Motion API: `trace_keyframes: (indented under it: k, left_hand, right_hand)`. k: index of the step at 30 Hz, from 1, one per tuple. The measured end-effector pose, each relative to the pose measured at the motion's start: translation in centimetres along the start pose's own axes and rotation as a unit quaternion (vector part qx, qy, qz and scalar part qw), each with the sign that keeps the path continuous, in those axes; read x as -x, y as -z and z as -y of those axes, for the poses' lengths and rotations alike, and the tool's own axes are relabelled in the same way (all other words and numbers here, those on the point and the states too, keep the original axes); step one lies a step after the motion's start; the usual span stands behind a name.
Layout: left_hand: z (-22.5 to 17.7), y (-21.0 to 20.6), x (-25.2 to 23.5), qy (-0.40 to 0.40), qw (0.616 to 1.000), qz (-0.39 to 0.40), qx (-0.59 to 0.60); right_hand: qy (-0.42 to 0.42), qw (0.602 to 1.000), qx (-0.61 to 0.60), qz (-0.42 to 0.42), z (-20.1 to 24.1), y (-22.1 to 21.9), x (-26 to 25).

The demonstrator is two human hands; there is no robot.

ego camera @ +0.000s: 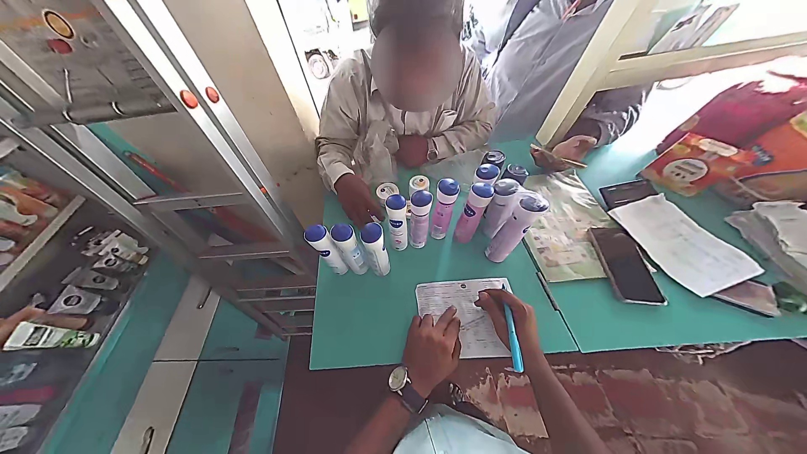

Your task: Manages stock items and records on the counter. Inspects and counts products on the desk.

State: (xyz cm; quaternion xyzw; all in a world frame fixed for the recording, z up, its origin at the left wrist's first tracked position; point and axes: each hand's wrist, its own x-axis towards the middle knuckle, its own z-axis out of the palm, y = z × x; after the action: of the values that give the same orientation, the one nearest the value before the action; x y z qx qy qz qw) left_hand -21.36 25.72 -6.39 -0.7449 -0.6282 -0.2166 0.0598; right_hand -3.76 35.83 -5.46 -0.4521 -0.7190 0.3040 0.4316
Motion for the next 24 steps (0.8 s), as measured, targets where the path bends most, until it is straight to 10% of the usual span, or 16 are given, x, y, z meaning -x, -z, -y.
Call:
trace_keyframes:
  k: [24]
  left_hand:
    - [-0.02,-0.12,-0.12,0.006,1.0,-0.005,-0.011]
  right_hand:
    - [0.01,1.0,0.002,0.002,0.07,-0.06,-0.04]
